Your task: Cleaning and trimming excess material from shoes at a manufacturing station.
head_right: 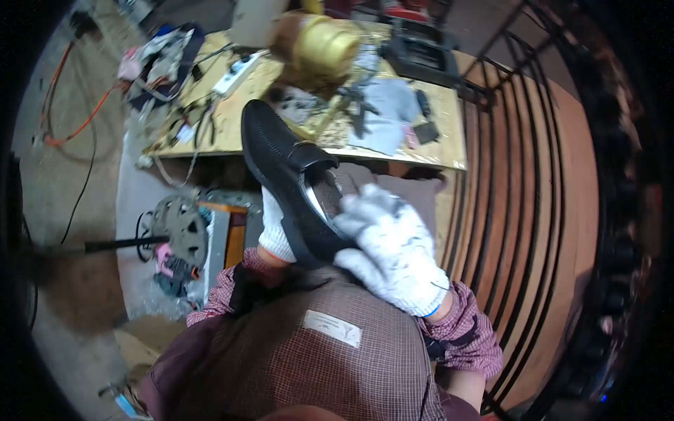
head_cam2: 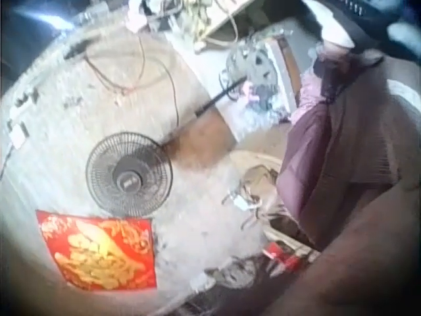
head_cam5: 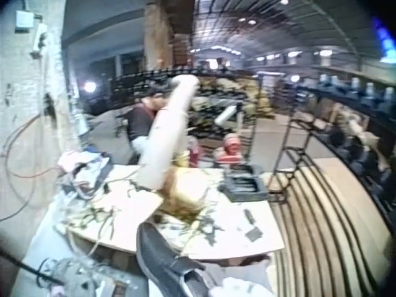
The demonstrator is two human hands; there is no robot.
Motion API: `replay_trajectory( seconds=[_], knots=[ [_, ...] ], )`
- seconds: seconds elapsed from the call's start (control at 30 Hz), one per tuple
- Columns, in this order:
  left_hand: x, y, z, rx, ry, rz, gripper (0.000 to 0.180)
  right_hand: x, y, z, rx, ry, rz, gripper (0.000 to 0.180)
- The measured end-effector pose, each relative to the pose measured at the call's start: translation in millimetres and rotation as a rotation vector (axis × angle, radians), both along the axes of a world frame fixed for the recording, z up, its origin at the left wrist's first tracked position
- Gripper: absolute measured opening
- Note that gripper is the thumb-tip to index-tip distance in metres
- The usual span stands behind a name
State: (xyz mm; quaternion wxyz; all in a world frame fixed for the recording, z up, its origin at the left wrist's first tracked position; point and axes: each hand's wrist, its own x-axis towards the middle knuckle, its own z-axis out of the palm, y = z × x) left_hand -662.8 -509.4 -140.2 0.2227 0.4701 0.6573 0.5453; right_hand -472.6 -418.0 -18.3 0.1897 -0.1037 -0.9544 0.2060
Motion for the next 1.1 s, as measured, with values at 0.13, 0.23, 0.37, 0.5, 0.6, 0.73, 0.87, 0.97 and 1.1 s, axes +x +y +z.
replay_trajectory(
  seconds=[0.13, 0.23, 0.37, 0.5, 0.6, 0.73, 0.87, 0.97, 1.1],
  knots=[
    [-57.6, 1.8, -48.0, 0.314, -0.93, 0.008, 0.051, -10.6, 7.2, -11.2, -0.037, 0.031, -0.175, 0.046],
    [-95.0, 17.5, -37.3, 0.472, -1.564, -0.096, 0.065, -8.8, 15.4, -22.9, -0.06, 0.012, -0.234, 0.038],
    [-117.8, 43.2, -2.0, 0.349, -1.35, 0.153, 0.073, 15.8, 17.9, -42.8, -0.115, -0.013, -0.366, 0.036],
    [-135.9, 52.9, 16.5, 0.33, -1.186, 0.259, 0.072, 42.4, 15.9, -69.0, -0.208, -0.014, -0.47, 0.032],
    [-143.7, 49.0, 28.9, 0.332, -1.131, 0.322, 0.073, 50.8, 16.2, -80.4, -0.288, -0.015, -0.525, 0.031],
    [-159.6, 39.4, 18.8, 0.41, -1.109, 0.343, 0.075, 48.6, 19.9, -86.7, -0.305, -0.024, -0.536, 0.031],
    [-135.5, 19.1, 3.4, 0.429, -1.213, 0.153, 0.087, 37.0, 26.3, -86.8, -0.265, -0.035, -0.506, 0.032],
    [-105.6, 8.3, -19.6, 0.408, -1.439, -0.295, 0.093, 26.0, 29.9, -84.6, -0.216, -0.034, -0.437, 0.033],
    [-92.2, 22.1, -24.8, 0.363, -1.444, -0.194, 0.043, 16.9, 30.5, -72.0, -0.175, -0.091, -0.415, 0.034]
  ],
)
